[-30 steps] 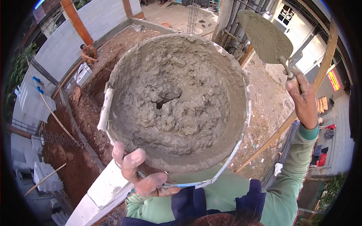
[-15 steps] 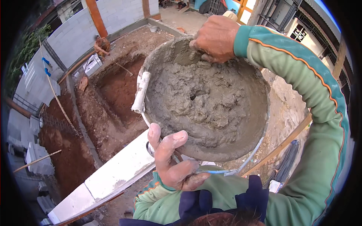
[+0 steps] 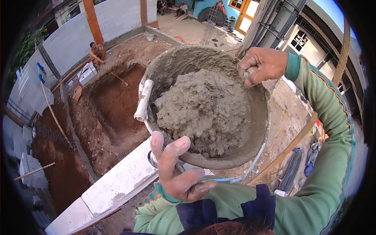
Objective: The person applies wet cement mortar to the top of a concrete block wall using a trowel, scooping mortar from a bucket and spreading it onto the wall and into a vertical rebar column.
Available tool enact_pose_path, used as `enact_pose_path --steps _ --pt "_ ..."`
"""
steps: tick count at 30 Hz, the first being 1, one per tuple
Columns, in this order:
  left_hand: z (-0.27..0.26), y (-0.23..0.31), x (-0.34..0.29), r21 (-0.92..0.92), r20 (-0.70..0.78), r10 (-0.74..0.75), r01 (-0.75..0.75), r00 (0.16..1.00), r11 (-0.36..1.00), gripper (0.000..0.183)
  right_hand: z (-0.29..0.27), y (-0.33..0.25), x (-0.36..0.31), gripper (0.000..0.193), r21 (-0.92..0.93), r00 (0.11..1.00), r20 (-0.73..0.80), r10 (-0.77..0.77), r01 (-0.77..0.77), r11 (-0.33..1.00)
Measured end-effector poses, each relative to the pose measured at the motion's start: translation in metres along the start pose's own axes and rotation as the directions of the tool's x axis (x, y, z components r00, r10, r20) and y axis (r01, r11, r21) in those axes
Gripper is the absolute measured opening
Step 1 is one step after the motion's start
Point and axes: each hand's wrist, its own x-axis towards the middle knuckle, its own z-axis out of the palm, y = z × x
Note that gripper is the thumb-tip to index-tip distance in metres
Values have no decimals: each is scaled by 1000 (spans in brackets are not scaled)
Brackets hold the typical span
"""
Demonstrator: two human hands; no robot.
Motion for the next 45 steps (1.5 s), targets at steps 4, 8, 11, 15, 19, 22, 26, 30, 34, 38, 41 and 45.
enact_pose_path --steps 4,8,11,15,19,22,26,30,34,38,41,45 --pt "1 1 -4 64 -16 -35 36 999 997 37 -5 19 -26 18 24 982 -168 -83 88 996" --pt "0 0 -3 155 -15 -22 25 1000 988 39 -15 32 -67 16 102 967 -256 -4 31 994" --pt "-3 -5 4 143 58 53 -61 997 988 31 -11 50 -103 24 78 941 -339 7 21 997" --pt "-21 -6 20 229 307 116 -191 945 955 24 -1 73 -173 20 66 911 -403 92 -71 995" --pt "-22 -1 17 291 368 117 -233 923 928 22 2 82 -242 17 241 833 -435 341 -258 936" --pt "-23 -10 36 191 527 370 -531 765 825 24 -10 88 -256 13 336 759 -355 546 -441 832" --pt "-66 1 25 345 526 15 -230 850 910 28 -44 98 -229 14 88 517 -257 816 -829 553" --pt "-90 -12 14 262 627 -99 -89 773 961 50 -76 171 -105 18 -175 360 -225 905 -929 326" --pt "-97 -16 -3 288 312 -461 379 831 879 53 -81 136 -43 27 -341 392 -301 870 -896 285" --pt "-72 2 4 244 431 -173 70 885 967 54 -99 95 -93 25 -597 480 -406 777 -784 172" --pt "-1 -13 8 224 148 137 -168 979 960 28 -87 74 -158 30 -544 560 -569 601 -805 235" --pt "3 -20 -7 103 39 80 -83 996 991 29 -38 27 -183 43 -448 577 -816 -30 -599 664"
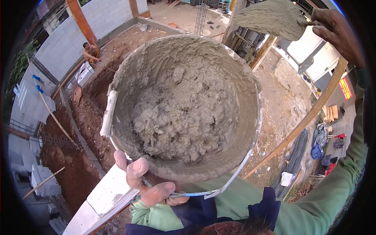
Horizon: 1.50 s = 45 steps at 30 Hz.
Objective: The person applies wet cement mortar to the top of a concrete block wall using a trowel, scooping mortar from a bucket and spreading it onto the wall and into a vertical rebar column.
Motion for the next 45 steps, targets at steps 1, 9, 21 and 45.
enact_pose_path --steps 1,9,21,45 --pt "1 -2 0 -38 -45 30 -31 999 999 29 -7 -32 6 43 1 1000 -12 -11 11 1000" --pt "-9 1 7 -33 27 74 -73 997 997 32 118 -199 99 10 -323 622 90 -778 757 568" --pt "-10 7 7 -86 92 -24 32 995 996 31 66 -193 83 23 87 629 521 -577 633 769" --pt "-3 5 12 -18 -49 34 -35 998 999 31 50 -47 4 18 777 839 452 -304 -203 596"
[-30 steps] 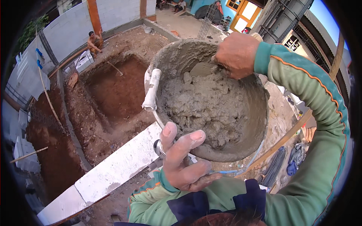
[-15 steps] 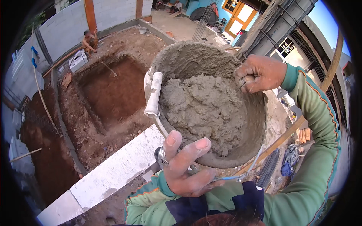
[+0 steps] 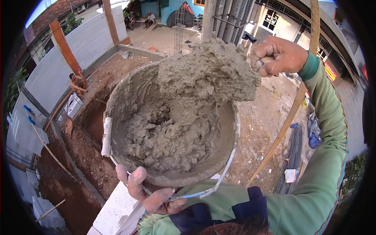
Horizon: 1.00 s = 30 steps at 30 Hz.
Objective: The person applies wet cement mortar to the top of a concrete block wall using a trowel, scooping mortar from a bucket and spreading it onto the wall and into a vertical rebar column.
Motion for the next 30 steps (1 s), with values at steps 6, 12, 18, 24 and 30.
enact_pose_path --steps 6,12,18,24,30 --pt "-45 -7 16 216 439 71 -182 896 959 25 -35 27 -89 15 -79 956 -91 280 -287 955" --pt "-32 9 0 210 202 -91 48 975 977 18 -72 63 -87 17 -133 782 -95 616 -623 771" --pt "-46 -6 -16 199 128 -94 67 987 978 19 -64 120 76 20 -600 543 -127 830 -708 372" --pt "-40 -13 -9 226 176 -84 43 981 973 23 -68 121 129 24 -793 566 -249 786 -585 170" --pt "-53 4 1 263 273 -66 -9 960 965 29 -103 40 15 24 -876 821 -312 478 -444 191"
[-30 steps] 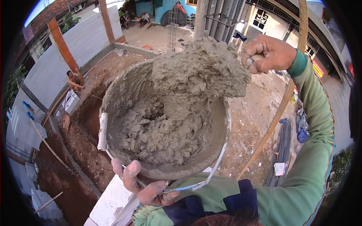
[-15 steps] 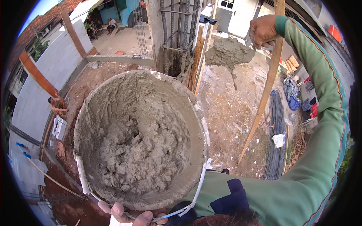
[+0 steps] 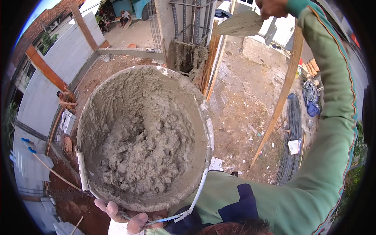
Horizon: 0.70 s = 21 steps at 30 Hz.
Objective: The person applies wet cement mortar to the top of a concrete block wall using a trowel, scooping mortar from a bucket and spreading it onto the wall and into a vertical rebar column.
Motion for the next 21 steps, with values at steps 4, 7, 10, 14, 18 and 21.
enact_pose_path --steps 4,7,10,14,18,21 --pt "31 1 8 -145 -44 53 -59 998 988 31 27 -15 -69 25 323 618 -785 31 366 873" --pt "48 0 13 -219 -174 90 -128 981 967 32 -48 -73 -93 28 -35 690 -643 -332 406 913" --pt "45 4 11 -188 -239 67 -113 969 976 34 -93 -148 -95 20 -311 609 -610 -507 404 860" --pt "58 2 12 -212 -327 64 -139 943 967 34 -64 -207 -59 14 -354 513 -517 -685 601 717" --pt "64 -1 13 -244 -329 64 -150 942 958 34 -58 -258 -51 17 -254 510 -303 -805 771 584" --pt "63 3 11 -243 -295 42 -118 954 963 34 -70 -236 -55 17 -111 583 -210 -785 783 612"
